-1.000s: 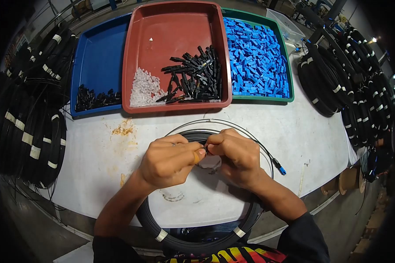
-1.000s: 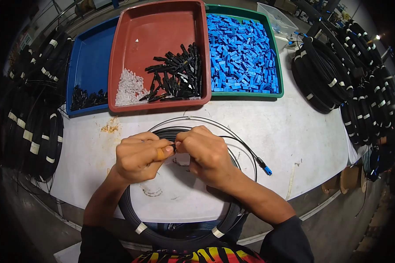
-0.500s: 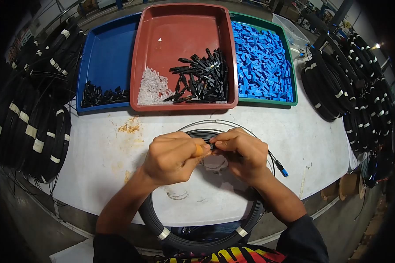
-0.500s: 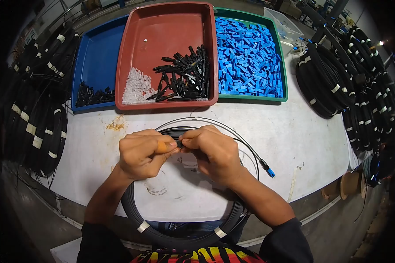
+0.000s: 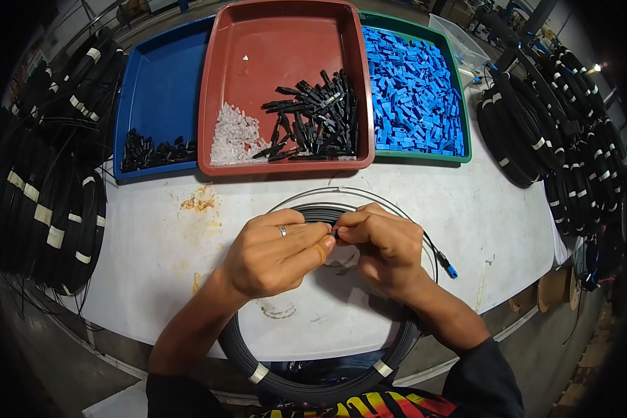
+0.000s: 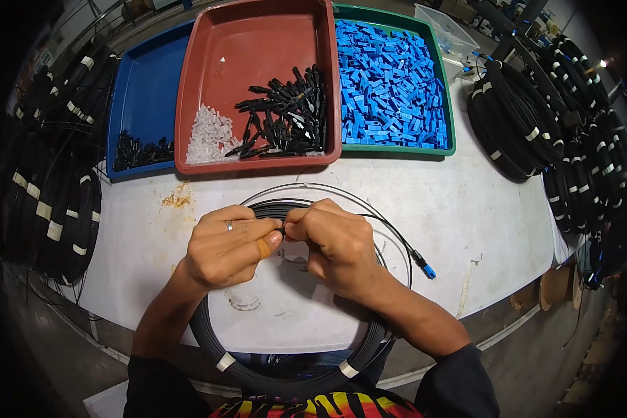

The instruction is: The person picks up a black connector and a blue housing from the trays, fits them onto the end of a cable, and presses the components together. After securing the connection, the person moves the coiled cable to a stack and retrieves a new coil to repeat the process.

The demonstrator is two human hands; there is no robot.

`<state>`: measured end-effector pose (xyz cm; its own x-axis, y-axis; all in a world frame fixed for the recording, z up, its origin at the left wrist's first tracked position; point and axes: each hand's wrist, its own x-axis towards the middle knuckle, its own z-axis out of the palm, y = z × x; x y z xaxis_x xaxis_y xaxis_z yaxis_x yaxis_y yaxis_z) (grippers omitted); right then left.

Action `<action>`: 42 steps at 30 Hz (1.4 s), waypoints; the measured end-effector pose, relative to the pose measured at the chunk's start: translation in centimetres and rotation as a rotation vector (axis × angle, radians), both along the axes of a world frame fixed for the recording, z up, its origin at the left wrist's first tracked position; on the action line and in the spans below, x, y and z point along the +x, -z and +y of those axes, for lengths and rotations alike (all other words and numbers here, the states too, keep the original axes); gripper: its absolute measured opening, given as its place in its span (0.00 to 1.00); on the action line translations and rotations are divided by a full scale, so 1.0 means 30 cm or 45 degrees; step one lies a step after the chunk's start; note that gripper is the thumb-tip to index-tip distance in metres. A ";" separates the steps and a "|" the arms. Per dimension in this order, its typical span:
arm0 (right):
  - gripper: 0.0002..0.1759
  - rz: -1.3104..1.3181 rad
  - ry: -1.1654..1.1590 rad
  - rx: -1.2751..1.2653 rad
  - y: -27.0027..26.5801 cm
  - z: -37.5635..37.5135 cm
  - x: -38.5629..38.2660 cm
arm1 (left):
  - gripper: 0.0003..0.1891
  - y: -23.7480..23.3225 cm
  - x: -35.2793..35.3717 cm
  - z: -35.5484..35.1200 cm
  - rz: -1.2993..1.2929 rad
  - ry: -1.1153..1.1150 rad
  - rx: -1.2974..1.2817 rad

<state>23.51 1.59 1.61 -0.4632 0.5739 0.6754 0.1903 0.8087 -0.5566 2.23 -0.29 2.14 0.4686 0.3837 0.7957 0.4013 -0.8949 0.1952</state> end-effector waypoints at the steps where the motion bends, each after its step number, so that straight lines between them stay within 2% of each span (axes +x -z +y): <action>1: 0.20 0.028 -0.003 -0.086 0.001 0.000 -0.001 | 0.06 -0.002 -0.003 0.000 0.067 -0.001 0.079; 2: 0.20 0.027 -0.004 -0.085 0.000 -0.004 -0.003 | 0.06 -0.010 -0.005 -0.006 0.066 -0.002 0.080; 4: 0.19 0.126 -0.025 -0.323 -0.004 -0.016 -0.008 | 0.06 -0.028 -0.007 -0.022 0.240 -0.102 0.309; 7: 0.17 0.172 -0.093 -0.467 -0.013 -0.027 -0.007 | 0.06 -0.031 -0.006 -0.034 0.252 -0.109 0.403; 8: 0.17 0.171 -0.095 -0.466 -0.017 -0.030 -0.007 | 0.06 -0.030 -0.007 -0.035 0.252 -0.112 0.404; 10: 0.15 0.198 -0.114 -0.685 -0.024 -0.034 -0.005 | 0.06 -0.025 -0.008 -0.032 0.252 -0.096 0.414; 20: 0.09 0.310 -0.181 -1.066 -0.027 -0.036 -0.001 | 0.08 -0.030 -0.006 -0.026 0.230 -0.066 0.449; 23: 0.08 0.263 -0.137 -1.022 -0.032 -0.035 -0.003 | 0.07 -0.025 -0.016 -0.019 0.239 -0.046 0.283; 25: 0.11 0.068 -0.029 -0.571 -0.041 -0.030 -0.008 | 0.07 0.001 -0.020 0.005 -0.042 -0.026 0.046; 26: 0.11 0.069 -0.027 -0.568 -0.037 -0.024 -0.011 | 0.07 -0.003 -0.016 0.001 -0.042 -0.023 0.049; 28: 0.15 0.052 0.021 0.045 -0.021 -0.006 -0.017 | 0.06 -0.012 -0.004 -0.022 -0.307 -0.051 -0.397; 29: 0.15 0.033 0.015 0.218 -0.026 0.006 -0.010 | 0.06 -0.011 0.000 -0.030 -0.369 -0.040 -0.480; 30: 0.15 0.032 0.016 0.217 -0.032 0.009 -0.010 | 0.06 -0.014 0.008 -0.046 -0.369 -0.038 -0.481; 32: 0.12 0.031 0.023 0.509 -0.039 0.012 -0.015 | 0.07 -0.024 0.024 -0.073 -0.723 -0.015 -1.148; 33: 0.10 0.038 0.033 0.545 -0.035 0.013 -0.020 | 0.07 -0.021 0.026 -0.069 -0.724 -0.018 -1.149; 35: 0.10 0.017 0.023 0.465 -0.041 0.003 -0.017 | 0.07 -0.010 0.030 -0.051 -0.456 -0.045 -0.634; 36: 0.10 -0.006 0.015 0.390 -0.045 0.000 -0.013 | 0.07 -0.008 0.032 -0.045 -0.457 -0.039 -0.635; 38: 0.11 0.008 0.006 0.376 -0.048 -0.001 -0.009 | 0.08 -0.007 0.032 -0.036 -0.340 -0.017 -0.344; 42: 0.13 0.022 -0.008 0.291 -0.046 -0.002 -0.010 | 0.09 -0.006 0.027 -0.025 -0.258 -0.022 -0.170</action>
<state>23.20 1.52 2.98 -0.4537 0.4023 0.7952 0.1768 0.9152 -0.3621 3.02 -1.03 2.34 0.2969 0.4986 0.8144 0.3565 -0.8491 0.3898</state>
